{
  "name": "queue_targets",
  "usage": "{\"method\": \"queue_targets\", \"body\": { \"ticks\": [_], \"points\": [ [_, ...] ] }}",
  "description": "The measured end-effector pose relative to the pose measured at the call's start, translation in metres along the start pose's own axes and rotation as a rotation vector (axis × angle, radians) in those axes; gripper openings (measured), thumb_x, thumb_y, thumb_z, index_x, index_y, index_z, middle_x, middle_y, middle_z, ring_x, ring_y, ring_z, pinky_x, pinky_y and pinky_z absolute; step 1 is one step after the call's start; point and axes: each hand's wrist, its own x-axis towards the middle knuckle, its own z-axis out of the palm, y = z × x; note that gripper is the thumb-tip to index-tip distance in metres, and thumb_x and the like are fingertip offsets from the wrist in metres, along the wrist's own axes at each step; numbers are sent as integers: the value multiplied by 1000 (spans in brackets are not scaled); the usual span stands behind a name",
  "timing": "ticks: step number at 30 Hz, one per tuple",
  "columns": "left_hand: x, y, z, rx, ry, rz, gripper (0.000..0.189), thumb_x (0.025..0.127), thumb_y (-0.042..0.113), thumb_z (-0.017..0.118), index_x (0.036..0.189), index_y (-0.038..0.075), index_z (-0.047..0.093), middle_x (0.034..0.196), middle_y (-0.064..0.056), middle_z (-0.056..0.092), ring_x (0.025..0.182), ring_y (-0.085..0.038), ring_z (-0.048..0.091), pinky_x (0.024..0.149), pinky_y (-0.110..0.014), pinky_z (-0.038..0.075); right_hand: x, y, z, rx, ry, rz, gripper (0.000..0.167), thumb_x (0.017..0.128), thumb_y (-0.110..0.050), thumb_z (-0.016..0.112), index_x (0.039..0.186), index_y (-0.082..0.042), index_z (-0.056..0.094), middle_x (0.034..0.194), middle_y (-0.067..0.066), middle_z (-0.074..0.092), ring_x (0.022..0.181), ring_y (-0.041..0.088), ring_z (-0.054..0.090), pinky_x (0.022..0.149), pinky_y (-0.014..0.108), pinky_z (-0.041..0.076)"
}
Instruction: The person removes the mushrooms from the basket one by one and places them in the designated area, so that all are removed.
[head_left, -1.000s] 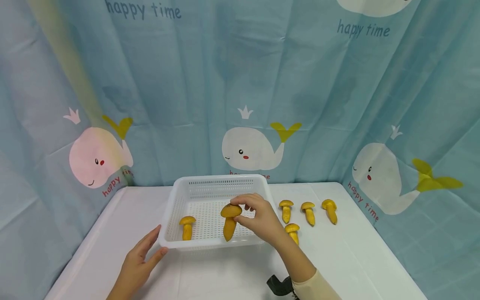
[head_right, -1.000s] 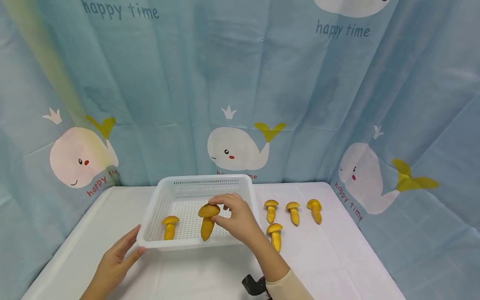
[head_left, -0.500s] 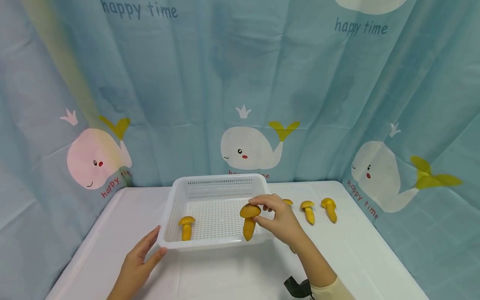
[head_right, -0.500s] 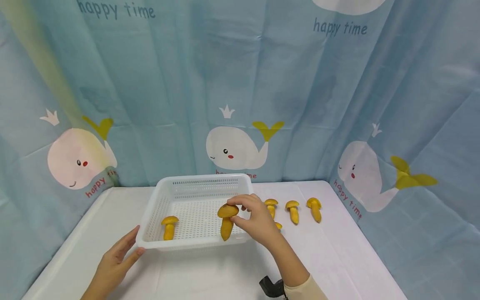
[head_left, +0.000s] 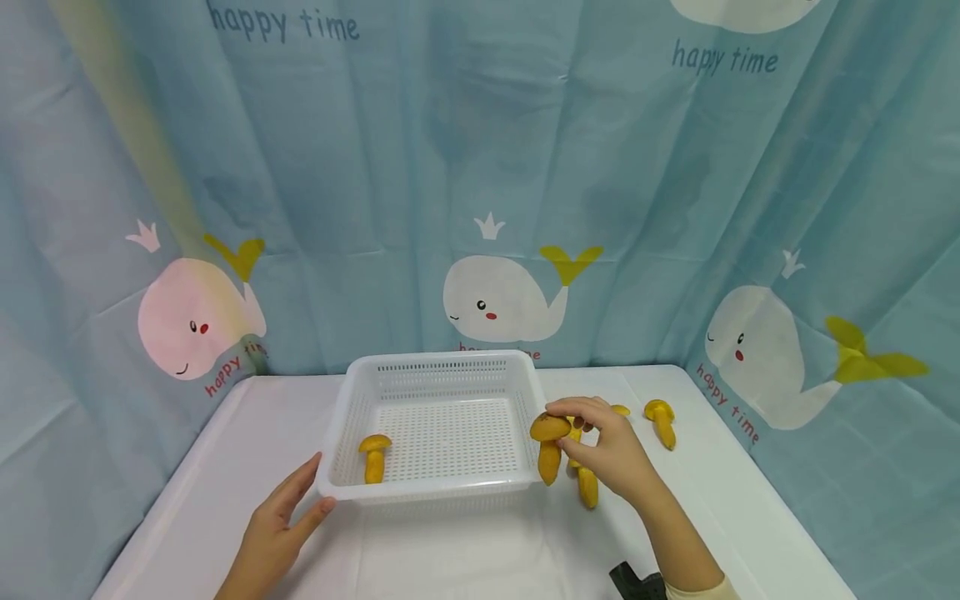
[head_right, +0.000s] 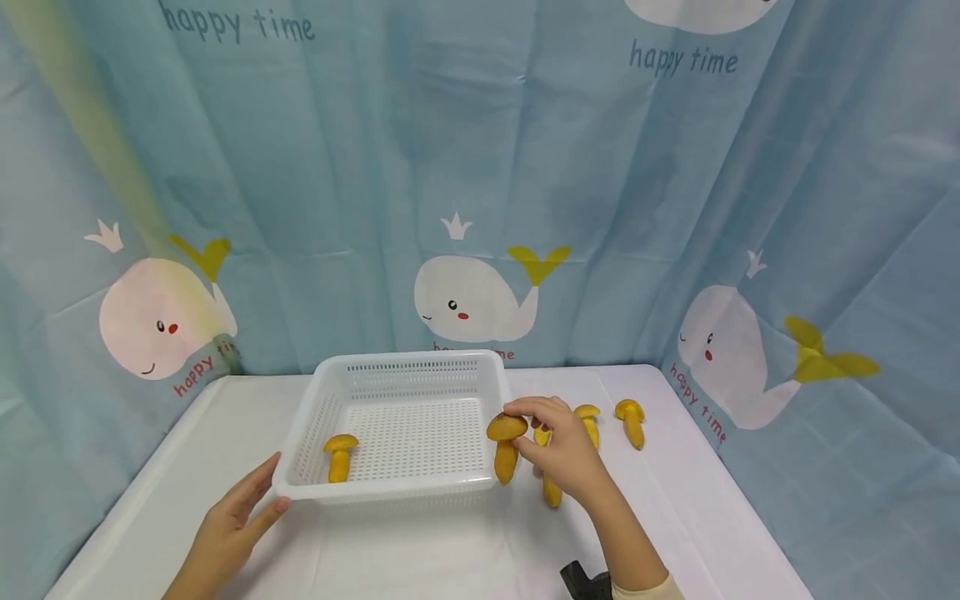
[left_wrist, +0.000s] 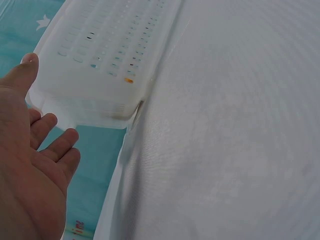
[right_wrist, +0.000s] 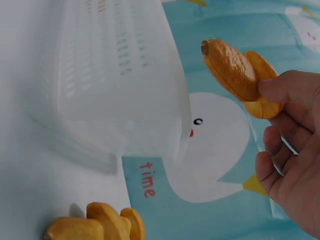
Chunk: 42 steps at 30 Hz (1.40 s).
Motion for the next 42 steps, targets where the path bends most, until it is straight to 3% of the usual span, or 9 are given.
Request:
{"method": "queue_targets", "body": {
  "ticks": [7,13,19,25,31,34,38,41,42],
  "points": [
    [0,0,3,-2,-3,-18,69,96,37,73,157,23,44,157,-6,47,126,23,30,96,-1,35,-2,15,-11,-19,9,26,41,88,-5,79,121,-28,73,119,-15,70,95,13,53,80,25,48],
    [1,-1,3,25,0,-34,68,96,39,72,157,27,44,157,-4,47,135,3,40,98,-7,39,-2,23,-17,-32,-25,50,41,89,-7,80,122,-29,73,121,-13,70,95,15,53,81,26,48],
    [2,1,1,23,-3,-17,69,96,40,72,157,28,43,156,-4,48,128,18,34,95,1,32,-1,28,-26,-48,-27,103,39,89,-9,80,123,-26,74,122,-12,69,97,21,53,82,29,50],
    [1,5,-2,42,1,-13,69,96,38,73,157,25,44,156,-6,48,139,-23,49,94,3,31,-3,40,-34,-45,-34,130,36,89,-11,81,121,-27,74,123,-6,69,95,21,53,80,28,48],
    [-2,5,-2,31,2,-17,68,95,38,74,156,24,46,156,-6,49,130,15,37,93,4,32,-8,51,-46,-41,-67,167,34,90,-17,80,122,-27,74,126,-6,68,100,25,53,81,28,47],
    [-1,5,-1,42,-2,-26,69,95,39,73,156,23,45,156,-6,49,136,5,42,94,2,33,-9,55,-52,-46,-75,175,34,90,-17,79,122,-28,74,125,-7,68,101,28,52,81,29,48],
    [-1,7,-2,47,-6,-31,69,96,39,73,157,23,45,156,-8,48,138,-31,50,94,1,34,-10,65,-60,-52,-78,185,35,90,-18,80,121,-31,74,119,-8,69,99,25,51,80,31,48],
    [0,7,-2,49,-12,-42,70,96,41,72,157,24,44,157,-6,48,141,-21,49,94,0,34,-11,73,-64,-54,-87,199,34,89,-20,81,121,-31,74,114,-7,69,99,27,50,77,32,48],
    [0,7,-1,49,-10,-41,69,96,42,72,157,24,43,156,-6,48,140,-10,47,94,0,34,-11,76,-66,-54,-89,203,33,90,-22,81,121,-31,74,113,-7,69,99,28,50,76,31,47]
  ]
}}
